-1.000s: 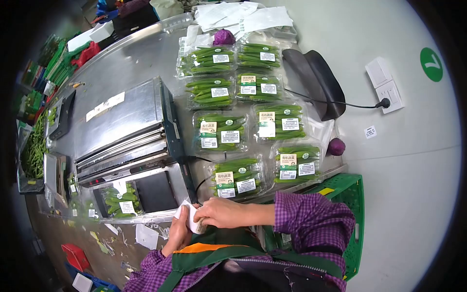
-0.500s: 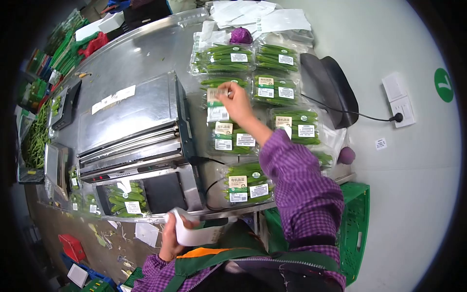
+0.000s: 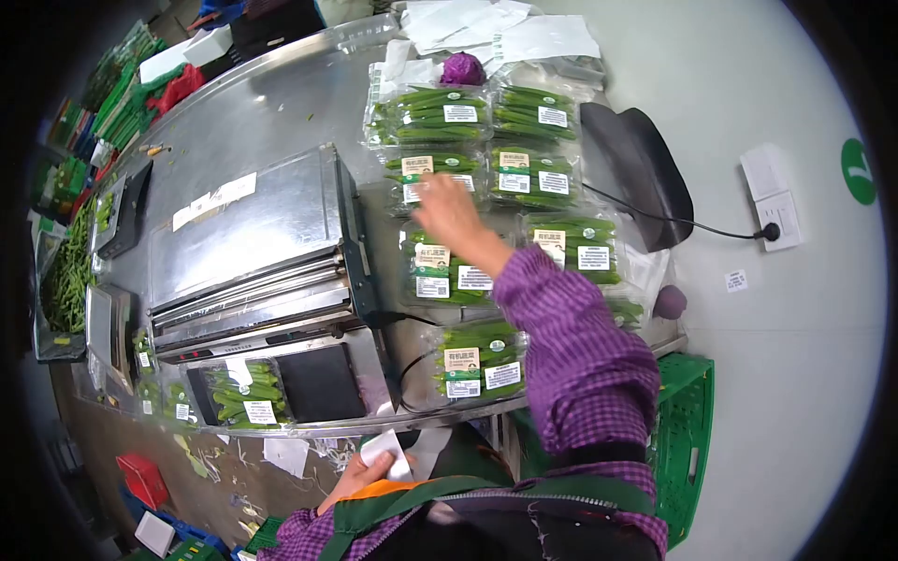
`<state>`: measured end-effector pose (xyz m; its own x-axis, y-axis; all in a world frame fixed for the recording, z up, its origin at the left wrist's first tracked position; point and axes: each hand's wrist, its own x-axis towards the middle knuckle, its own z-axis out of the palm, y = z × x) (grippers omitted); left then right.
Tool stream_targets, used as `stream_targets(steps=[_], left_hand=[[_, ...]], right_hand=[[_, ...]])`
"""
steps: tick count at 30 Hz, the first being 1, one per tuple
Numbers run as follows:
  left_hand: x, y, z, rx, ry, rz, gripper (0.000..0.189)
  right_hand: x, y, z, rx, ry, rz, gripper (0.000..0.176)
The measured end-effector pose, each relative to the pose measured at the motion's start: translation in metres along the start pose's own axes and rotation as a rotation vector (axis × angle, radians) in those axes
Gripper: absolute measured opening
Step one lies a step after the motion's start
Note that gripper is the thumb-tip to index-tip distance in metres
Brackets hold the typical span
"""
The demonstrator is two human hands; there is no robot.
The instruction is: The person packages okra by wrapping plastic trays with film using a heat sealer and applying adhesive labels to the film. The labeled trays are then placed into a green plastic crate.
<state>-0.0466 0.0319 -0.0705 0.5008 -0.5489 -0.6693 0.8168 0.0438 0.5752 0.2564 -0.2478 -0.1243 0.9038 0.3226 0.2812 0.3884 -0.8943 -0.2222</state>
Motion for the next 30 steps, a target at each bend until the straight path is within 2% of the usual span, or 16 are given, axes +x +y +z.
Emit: stream_targets(steps=[2,3,4,5,6,7,9,11,12,14,21,23,27,28,29,30], left_hand=[[0.005,0.006,0.007,-0.042,0.198,0.011,0.037],[0.010,0.007,0.011,-0.109,0.234,0.042,0.039],[0.016,0.005,0.014,-0.242,0.275,0.088,0.039],[0.022,0.003,0.017,-0.375,0.314,0.137,0.039],[0.029,0.003,0.021,-0.365,0.386,0.194,0.039],[0.030,0.005,0.024,-0.359,0.383,0.201,0.039],[0.030,0.006,0.028,-0.327,0.385,0.228,0.040],[0.030,0.002,0.027,-0.306,0.398,0.239,0.041],[0.029,0.002,0.028,-0.328,0.417,0.252,0.041],[0.028,0.004,0.032,-0.351,0.471,0.296,0.040],[0.030,0.006,0.022,-0.291,0.510,0.285,0.038],[0.035,-0.002,0.014,-0.408,0.702,0.330,0.039],[0.027,0.004,-0.010,-0.387,0.811,0.552,0.041],[0.023,0.009,-0.010,-0.362,0.856,0.526,0.042],[0.020,0.015,-0.010,-0.336,0.902,0.499,0.042],[0.019,0.021,-0.008,-0.327,0.870,0.477,0.046]], right_hand=[[-0.034,-0.046,-0.039,0.529,-0.143,-0.001,0.031],[-0.059,-0.071,-0.053,0.954,-0.431,0.043,0.030],[-0.076,-0.095,-0.079,1.129,-0.596,-0.145,0.033],[-0.101,-0.113,-0.092,1.114,-0.912,-0.139,0.039],[-0.126,-0.131,-0.094,1.237,-1.039,-0.195,0.041],[-0.141,-0.143,-0.105,1.167,-1.025,-0.192,0.035],[-0.172,-0.154,-0.091,1.093,-0.677,-0.284,0.028],[-0.179,-0.153,-0.094,1.081,-0.544,-0.335,0.024],[-0.181,-0.154,-0.098,1.079,-0.541,-0.339,0.024],[-0.184,-0.156,-0.105,1.064,-0.616,-0.108,0.023],[-0.185,-0.161,-0.085,0.970,-0.457,-0.349,0.016],[-0.175,-0.156,-0.087,1.027,-0.437,-0.344,0.010],[-0.105,-0.104,-0.091,1.597,-0.381,0.379,0.005],[-0.075,-0.085,-0.096,1.466,-0.281,0.504,0.010],[-0.043,-0.060,-0.083,1.315,-0.051,0.411,0.011],[-0.009,-0.037,-0.075,1.188,0.017,0.520,0.013]])
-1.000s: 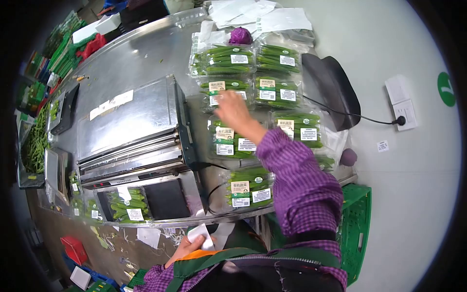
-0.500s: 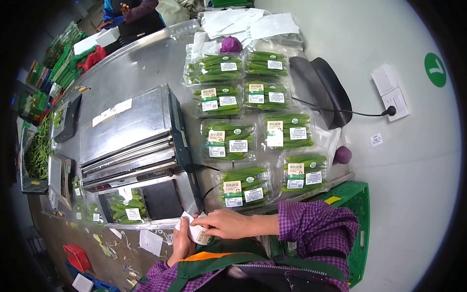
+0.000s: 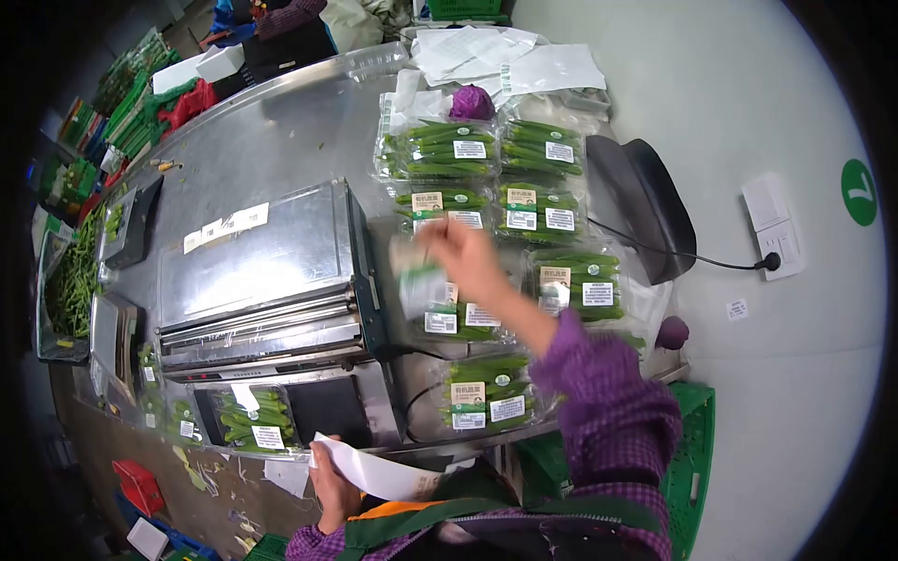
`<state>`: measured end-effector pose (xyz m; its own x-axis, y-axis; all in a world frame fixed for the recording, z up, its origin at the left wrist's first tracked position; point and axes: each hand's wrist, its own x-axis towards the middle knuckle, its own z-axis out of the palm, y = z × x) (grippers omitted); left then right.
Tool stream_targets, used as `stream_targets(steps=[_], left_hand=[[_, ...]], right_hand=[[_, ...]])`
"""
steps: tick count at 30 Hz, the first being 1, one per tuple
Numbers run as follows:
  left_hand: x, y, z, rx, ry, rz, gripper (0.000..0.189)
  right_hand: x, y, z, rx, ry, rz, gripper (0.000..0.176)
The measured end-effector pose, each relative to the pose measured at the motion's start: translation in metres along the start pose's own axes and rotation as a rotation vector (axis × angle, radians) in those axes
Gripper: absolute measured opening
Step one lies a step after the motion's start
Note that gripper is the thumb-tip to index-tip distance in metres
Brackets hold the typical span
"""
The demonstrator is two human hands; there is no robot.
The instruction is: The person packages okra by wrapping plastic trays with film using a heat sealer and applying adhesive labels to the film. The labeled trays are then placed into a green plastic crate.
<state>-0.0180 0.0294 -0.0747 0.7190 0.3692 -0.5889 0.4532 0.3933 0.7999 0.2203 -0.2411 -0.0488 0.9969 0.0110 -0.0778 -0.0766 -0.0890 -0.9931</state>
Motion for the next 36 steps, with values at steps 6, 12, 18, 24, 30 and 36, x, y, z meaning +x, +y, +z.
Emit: stream_targets(steps=[6,12,18,24,30,36], left_hand=[[-0.010,0.034,0.007,-0.222,-0.425,-0.801,0.053],[-0.004,0.011,-0.012,-0.582,-0.710,-0.839,0.075],[-0.003,0.002,-0.037,0.317,-0.826,-0.750,0.064],[-0.022,0.017,0.019,0.308,-0.550,-0.596,0.040],[-0.019,-0.003,0.041,-0.051,-0.416,-0.500,0.043],[-0.020,-0.021,0.046,-0.033,-0.414,-0.396,0.044]], right_hand=[[0.184,0.052,-0.026,-0.240,0.283,-0.201,0.025],[0.239,0.080,-0.039,-0.864,0.375,-0.276,0.040],[0.200,0.075,-0.049,-1.273,0.142,-0.532,0.045],[0.056,0.029,-0.006,-0.587,-0.106,-0.463,0.028],[-0.153,0.004,0.033,-0.154,-1.039,-0.193,0.033],[-0.179,0.005,0.014,-0.290,-0.939,-0.210,0.015]])
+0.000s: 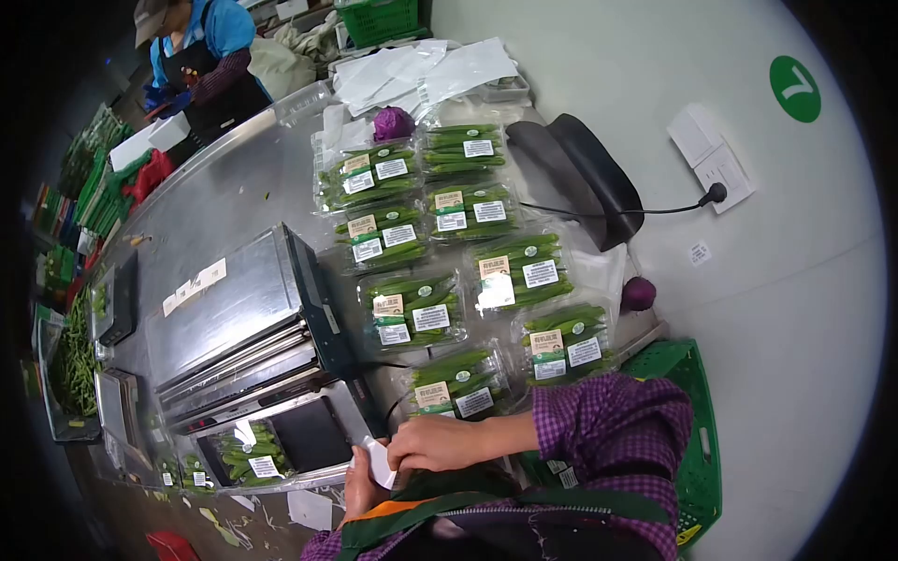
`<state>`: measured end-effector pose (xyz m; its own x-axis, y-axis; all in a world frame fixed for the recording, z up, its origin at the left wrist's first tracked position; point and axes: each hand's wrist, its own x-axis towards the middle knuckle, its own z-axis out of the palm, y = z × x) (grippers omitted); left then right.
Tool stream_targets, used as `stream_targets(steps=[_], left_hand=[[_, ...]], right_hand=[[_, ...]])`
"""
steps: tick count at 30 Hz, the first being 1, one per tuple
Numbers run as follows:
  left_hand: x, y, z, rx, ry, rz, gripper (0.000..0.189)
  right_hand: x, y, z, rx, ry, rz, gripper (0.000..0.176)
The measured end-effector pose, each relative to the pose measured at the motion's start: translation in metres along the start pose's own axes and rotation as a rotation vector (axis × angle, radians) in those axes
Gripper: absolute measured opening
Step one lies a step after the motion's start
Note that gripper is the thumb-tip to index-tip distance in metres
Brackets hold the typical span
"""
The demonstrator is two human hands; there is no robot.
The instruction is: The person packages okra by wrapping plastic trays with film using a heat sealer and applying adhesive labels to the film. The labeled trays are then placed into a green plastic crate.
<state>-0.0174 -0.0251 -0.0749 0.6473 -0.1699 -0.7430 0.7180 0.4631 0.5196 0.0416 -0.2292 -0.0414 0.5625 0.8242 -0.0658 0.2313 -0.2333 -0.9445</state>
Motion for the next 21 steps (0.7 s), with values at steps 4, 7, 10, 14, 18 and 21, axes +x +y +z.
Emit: stream_targets(steps=[4,7,10,14,18,21], left_hand=[[0.010,0.010,-0.022,-0.026,0.126,0.249,0.040],[0.012,0.022,-0.019,-0.014,0.351,0.276,0.038],[0.008,0.035,-0.020,0.221,0.135,0.241,0.044],[-0.014,0.072,0.018,0.046,-0.020,-0.351,0.059],[0.027,0.038,-0.038,-0.155,-0.295,-0.418,0.056],[0.043,0.036,-0.038,-0.325,-0.588,-0.298,0.065]], right_hand=[[-0.008,0.012,-0.051,0.441,0.396,0.093,0.007],[-0.002,0.047,-0.153,0.191,0.945,0.142,0.007],[0.002,0.114,-0.260,-0.164,1.211,0.235,0.018],[0.025,0.168,-0.339,-0.434,1.341,0.380,0.031],[0.039,0.223,-0.377,-0.639,1.359,0.412,0.033],[0.040,0.232,-0.380,-0.944,1.229,0.579,0.038]])
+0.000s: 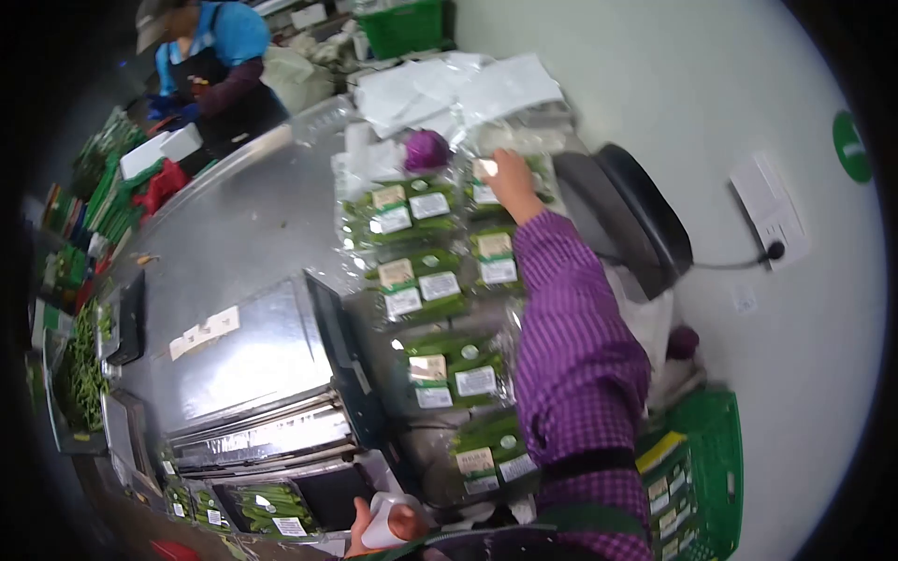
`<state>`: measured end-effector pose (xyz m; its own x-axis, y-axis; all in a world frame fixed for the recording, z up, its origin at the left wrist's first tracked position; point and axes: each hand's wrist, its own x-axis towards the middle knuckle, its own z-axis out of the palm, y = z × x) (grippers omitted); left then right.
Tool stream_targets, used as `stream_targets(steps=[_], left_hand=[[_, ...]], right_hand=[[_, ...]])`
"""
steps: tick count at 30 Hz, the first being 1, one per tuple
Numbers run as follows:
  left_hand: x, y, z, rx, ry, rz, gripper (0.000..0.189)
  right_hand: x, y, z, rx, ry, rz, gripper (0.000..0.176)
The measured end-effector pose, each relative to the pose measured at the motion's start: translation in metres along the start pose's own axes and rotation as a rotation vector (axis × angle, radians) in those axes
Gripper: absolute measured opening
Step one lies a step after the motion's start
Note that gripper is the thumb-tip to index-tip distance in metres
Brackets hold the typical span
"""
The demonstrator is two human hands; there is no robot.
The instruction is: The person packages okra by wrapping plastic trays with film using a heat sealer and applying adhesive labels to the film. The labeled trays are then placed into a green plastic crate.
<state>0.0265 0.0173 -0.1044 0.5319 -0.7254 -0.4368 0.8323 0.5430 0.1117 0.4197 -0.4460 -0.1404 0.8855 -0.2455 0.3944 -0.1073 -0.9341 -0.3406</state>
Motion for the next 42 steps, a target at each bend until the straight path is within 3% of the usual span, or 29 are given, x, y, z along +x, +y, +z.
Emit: stream_targets(steps=[1,2,4,8,10,12,13,15,16,18,19,20,22,25,27,28,30,32,36,38,40,42], left_hand=[[-0.009,0.000,0.026,-0.053,0.151,-0.068,0.075],[-0.012,-0.001,0.028,-0.048,0.189,-0.090,0.073],[-0.012,-0.002,0.022,0.008,0.181,-0.141,0.070],[-0.025,0.002,0.006,0.190,0.104,-0.256,0.064],[-0.035,0.000,-0.002,0.317,0.000,-0.331,0.061],[-0.043,-0.019,-0.004,0.435,-0.116,-0.380,0.058],[-0.047,-0.031,-0.004,0.506,-0.152,-0.380,0.056],[-0.052,-0.054,-0.002,0.683,-0.136,-0.328,0.053],[-0.057,-0.064,-0.004,0.792,-0.077,-0.270,0.051],[-0.081,-0.072,-0.002,1.084,0.111,0.027,0.040],[-0.092,-0.080,-0.006,1.011,0.194,0.088,0.041],[-0.103,-0.089,-0.011,0.947,0.265,0.147,0.042],[-0.131,-0.101,-0.011,0.745,0.315,0.143,0.042],[-0.181,-0.118,0.002,0.676,0.297,0.204,0.040],[-0.210,-0.129,0.009,0.667,0.303,0.305,0.039],[-0.224,-0.126,0.012,0.641,0.348,0.266,0.040],[-0.244,-0.127,0.013,0.560,0.330,0.384,0.040],[-0.251,-0.131,0.005,0.680,0.386,0.495,0.040],[-0.257,-0.126,-0.014,0.689,0.403,0.523,0.041],[-0.261,-0.119,-0.021,0.668,0.409,0.509,0.042],[-0.262,-0.111,-0.030,0.681,0.346,0.544,0.043],[-0.265,-0.097,-0.037,0.666,0.345,0.522,0.043]], right_hand=[[-0.002,-0.006,-0.004,-0.044,0.071,-0.080,0.040],[-0.007,-0.010,-0.009,-0.081,0.151,-0.163,0.042],[-0.022,-0.016,-0.017,-0.264,-0.015,-0.279,0.045],[-0.059,-0.038,-0.042,-0.297,-0.111,-0.309,0.043],[-0.094,-0.074,-0.069,0.129,-0.131,-0.365,0.042],[-0.141,-0.134,-0.123,0.514,-0.469,-0.132,0.039],[-0.172,-0.146,-0.132,0.688,-0.575,-0.115,0.034],[-0.232,-0.192,-0.184,0.730,-0.879,-0.158,0.026],[-0.267,-0.209,-0.207,0.823,-1.039,-0.074,0.021],[-0.329,-0.236,-0.243,0.732,-1.262,-0.274,0.028],[-0.362,-0.251,-0.256,0.786,-1.404,-0.217,0.032],[-0.392,-0.264,-0.267,0.743,-1.429,-0.326,0.034],[-0.461,-0.282,-0.277,0.728,-1.222,-0.512,0.033],[-0.518,-0.303,-0.288,0.752,-1.113,-0.587,0.031],[-0.534,-0.320,-0.304,0.819,-1.022,-0.649,0.031],[-0.540,-0.329,-0.314,0.876,-0.934,-0.695,0.031],[-0.552,-0.350,-0.330,0.836,-0.898,-0.659,0.029],[-0.567,-0.361,-0.325,0.767,-0.829,-0.658,0.029],[-0.594,-0.363,-0.298,0.783,-0.642,-0.776,0.038],[-0.598,-0.378,-0.298,0.744,-0.629,-0.748,0.035],[-0.596,-0.402,-0.296,0.755,-0.644,-0.436,0.026],[-0.595,-0.414,-0.283,0.744,-0.637,-0.398,0.022]])
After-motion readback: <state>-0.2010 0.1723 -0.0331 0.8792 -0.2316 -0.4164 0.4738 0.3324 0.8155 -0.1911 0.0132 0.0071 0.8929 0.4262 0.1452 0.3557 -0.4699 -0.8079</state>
